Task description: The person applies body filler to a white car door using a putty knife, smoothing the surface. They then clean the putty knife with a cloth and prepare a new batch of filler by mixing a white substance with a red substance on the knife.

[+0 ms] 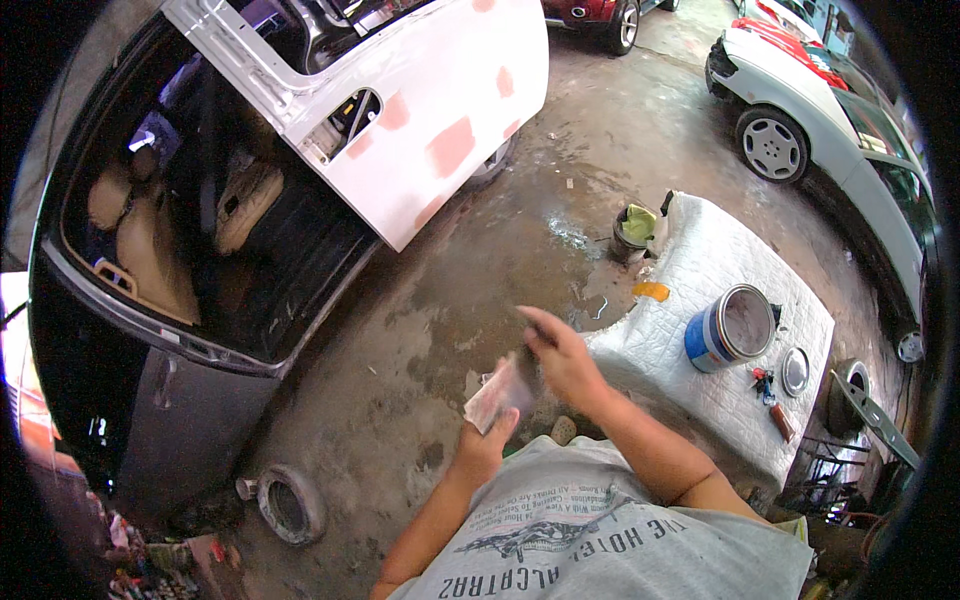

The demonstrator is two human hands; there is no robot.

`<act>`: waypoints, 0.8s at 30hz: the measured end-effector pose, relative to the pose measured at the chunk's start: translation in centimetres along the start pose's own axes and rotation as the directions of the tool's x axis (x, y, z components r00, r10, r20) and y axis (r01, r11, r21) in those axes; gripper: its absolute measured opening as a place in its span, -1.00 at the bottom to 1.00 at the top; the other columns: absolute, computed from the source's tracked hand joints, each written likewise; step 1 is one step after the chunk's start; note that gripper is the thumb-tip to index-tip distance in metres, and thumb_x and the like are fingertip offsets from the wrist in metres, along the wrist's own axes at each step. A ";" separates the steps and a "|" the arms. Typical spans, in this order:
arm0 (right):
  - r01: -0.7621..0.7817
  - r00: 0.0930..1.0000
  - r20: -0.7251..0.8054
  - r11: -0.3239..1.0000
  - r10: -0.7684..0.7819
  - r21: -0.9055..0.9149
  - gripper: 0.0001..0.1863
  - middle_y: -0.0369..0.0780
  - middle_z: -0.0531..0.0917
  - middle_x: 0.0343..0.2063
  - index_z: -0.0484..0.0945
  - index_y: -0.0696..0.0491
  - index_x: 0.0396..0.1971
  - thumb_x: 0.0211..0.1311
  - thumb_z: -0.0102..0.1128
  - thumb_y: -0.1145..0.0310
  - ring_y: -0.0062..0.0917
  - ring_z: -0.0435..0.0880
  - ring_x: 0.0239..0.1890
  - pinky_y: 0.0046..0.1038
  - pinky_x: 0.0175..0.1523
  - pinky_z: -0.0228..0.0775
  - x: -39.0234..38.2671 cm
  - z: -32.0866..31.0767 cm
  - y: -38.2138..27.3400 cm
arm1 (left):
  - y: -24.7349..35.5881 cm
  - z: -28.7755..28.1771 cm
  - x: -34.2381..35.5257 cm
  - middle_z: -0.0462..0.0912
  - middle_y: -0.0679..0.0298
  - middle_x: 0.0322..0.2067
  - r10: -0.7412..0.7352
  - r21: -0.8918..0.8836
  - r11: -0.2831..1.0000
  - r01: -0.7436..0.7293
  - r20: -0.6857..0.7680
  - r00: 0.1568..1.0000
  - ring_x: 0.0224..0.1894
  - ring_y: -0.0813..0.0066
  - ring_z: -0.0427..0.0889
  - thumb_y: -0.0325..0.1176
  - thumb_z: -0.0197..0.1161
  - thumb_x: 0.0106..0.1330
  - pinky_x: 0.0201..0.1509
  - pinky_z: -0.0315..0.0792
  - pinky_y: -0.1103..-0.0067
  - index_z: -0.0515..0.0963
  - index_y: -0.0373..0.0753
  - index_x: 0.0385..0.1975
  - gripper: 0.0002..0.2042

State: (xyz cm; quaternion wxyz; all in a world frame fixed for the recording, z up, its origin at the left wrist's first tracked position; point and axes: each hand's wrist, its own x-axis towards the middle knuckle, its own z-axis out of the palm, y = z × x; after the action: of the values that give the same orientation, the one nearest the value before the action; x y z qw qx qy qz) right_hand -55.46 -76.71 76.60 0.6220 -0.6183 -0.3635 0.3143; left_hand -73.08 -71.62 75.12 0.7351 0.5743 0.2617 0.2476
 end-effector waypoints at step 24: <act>0.463 0.845 0.247 0.880 -0.475 0.107 -0.47 -0.05 0.40 0.31 0.34 0.12 0.33 0.34 0.06 0.56 -0.19 0.36 0.37 -0.25 0.43 0.11 -6.5 2.1 -4.7 | 2.0 0.4 2.0 0.13 0.16 0.38 0.058 -0.136 0.985 -0.102 -0.293 0.954 0.37 0.26 0.28 -0.16 0.19 0.41 0.34 0.30 0.39 0.03 -0.21 0.45 -0.31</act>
State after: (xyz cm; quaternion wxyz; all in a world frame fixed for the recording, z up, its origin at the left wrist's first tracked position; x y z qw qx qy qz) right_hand -61.01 -81.23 80.77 0.6384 -0.4493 -0.5768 0.2407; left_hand -71.48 -70.15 76.92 0.7195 0.4855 0.3231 0.3771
